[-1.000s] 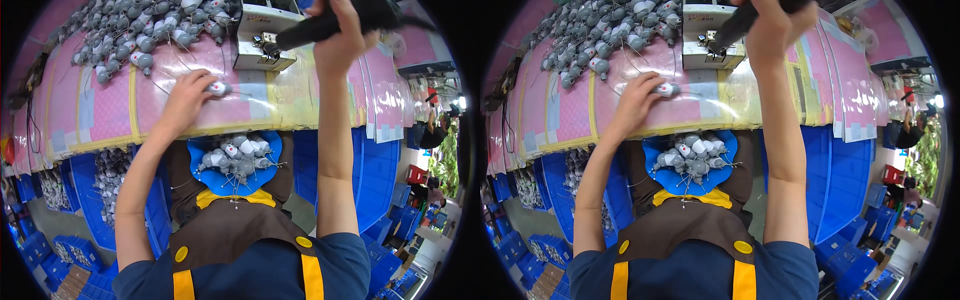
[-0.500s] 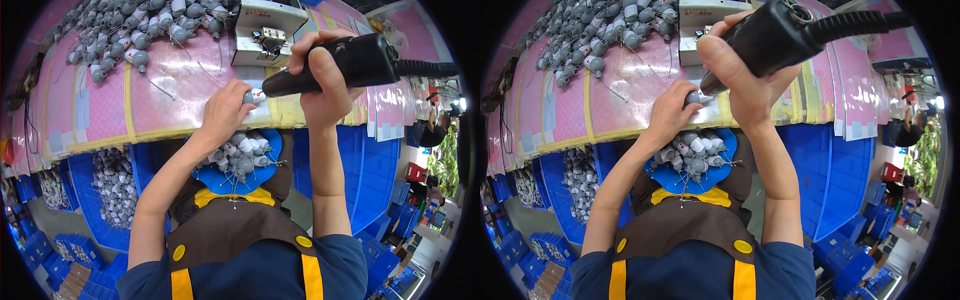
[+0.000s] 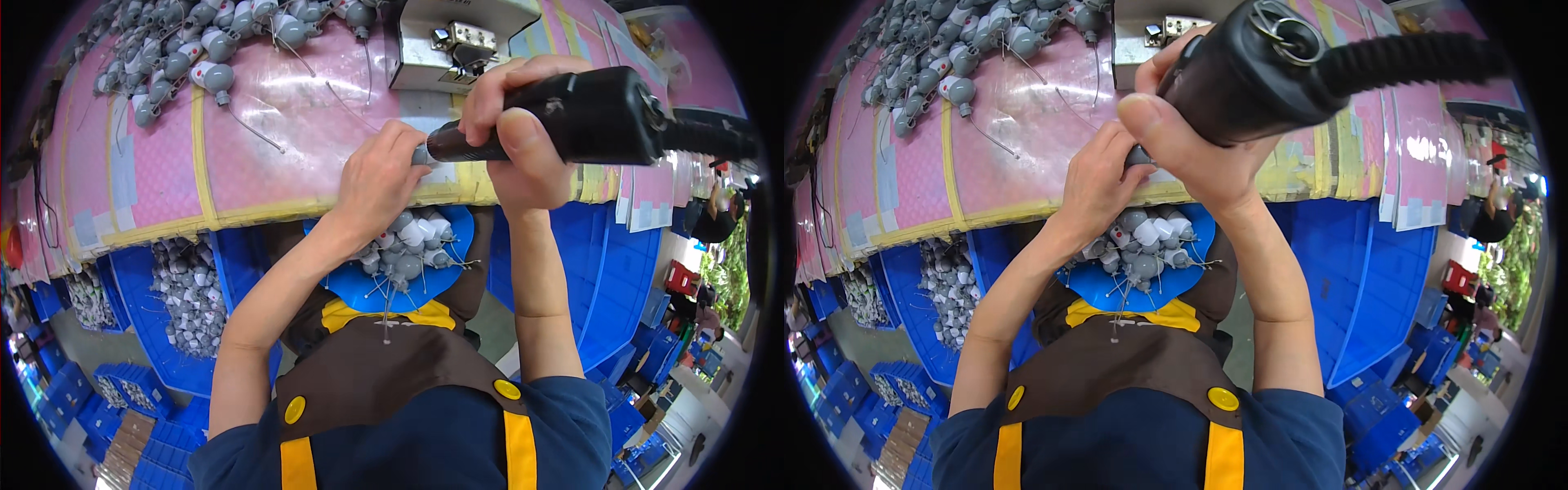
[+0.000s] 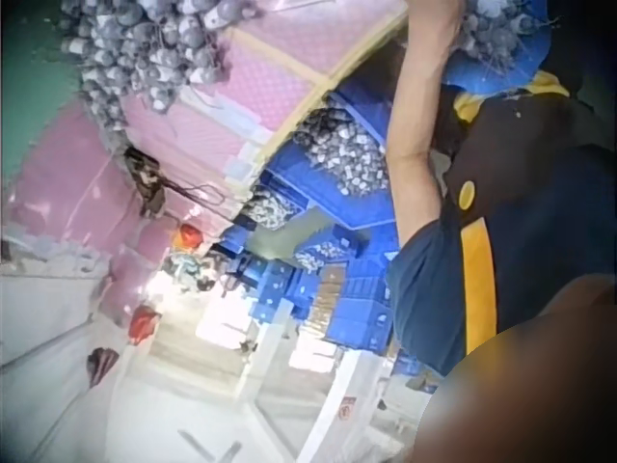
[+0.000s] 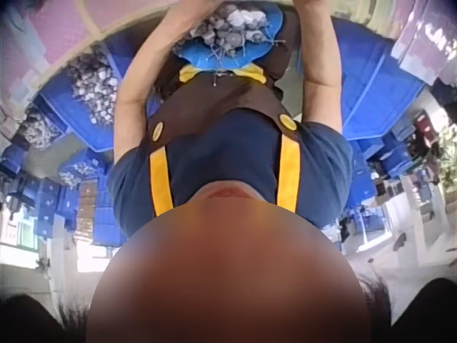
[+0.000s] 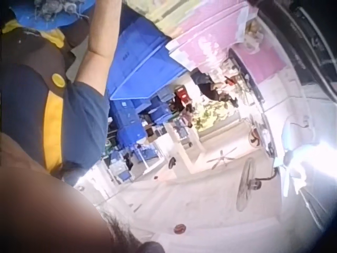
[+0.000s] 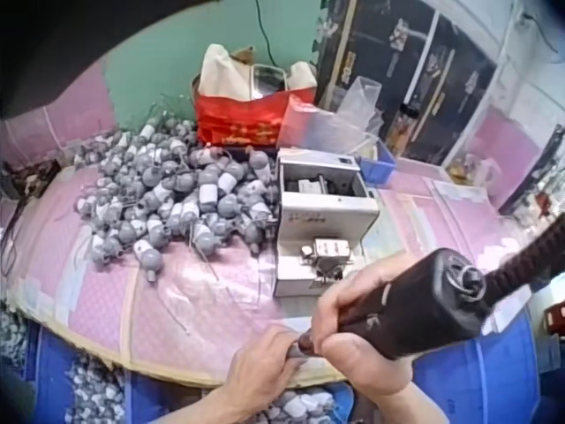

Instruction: Assembling small electric motors on a production line using an electric screwdriver.

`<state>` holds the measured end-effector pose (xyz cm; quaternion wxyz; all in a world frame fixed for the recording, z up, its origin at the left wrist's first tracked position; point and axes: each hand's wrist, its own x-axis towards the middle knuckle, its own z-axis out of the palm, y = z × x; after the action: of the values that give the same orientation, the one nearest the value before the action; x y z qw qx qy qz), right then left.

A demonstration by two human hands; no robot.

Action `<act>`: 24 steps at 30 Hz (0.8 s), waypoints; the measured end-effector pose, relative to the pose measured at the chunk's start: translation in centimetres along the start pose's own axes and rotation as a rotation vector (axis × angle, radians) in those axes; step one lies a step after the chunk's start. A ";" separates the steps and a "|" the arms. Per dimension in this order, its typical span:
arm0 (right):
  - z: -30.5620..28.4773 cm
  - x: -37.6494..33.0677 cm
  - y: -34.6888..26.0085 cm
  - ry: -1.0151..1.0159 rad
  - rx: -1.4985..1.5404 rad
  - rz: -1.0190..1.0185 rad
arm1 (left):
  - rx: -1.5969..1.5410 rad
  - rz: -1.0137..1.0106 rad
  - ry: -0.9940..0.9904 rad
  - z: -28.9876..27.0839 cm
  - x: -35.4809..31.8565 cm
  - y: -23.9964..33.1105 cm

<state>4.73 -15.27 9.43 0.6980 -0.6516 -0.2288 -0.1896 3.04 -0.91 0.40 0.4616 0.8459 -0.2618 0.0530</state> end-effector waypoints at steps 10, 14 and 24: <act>-1.4 0.1 -0.6 -0.098 -0.039 0.022 | -0.044 0.012 -0.001 0.2 0.0 -0.5; -0.7 -0.2 -0.7 -0.119 0.024 0.002 | -0.009 0.032 0.014 0.1 0.1 -0.3; 0.0 -0.1 -2.4 0.141 0.160 0.051 | -0.037 0.003 -0.202 -1.5 -1.5 0.9</act>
<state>3.24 -15.42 11.35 0.7666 -0.5845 -0.1769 -0.1986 1.52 0.52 1.47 0.4482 0.8380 -0.3091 -0.0367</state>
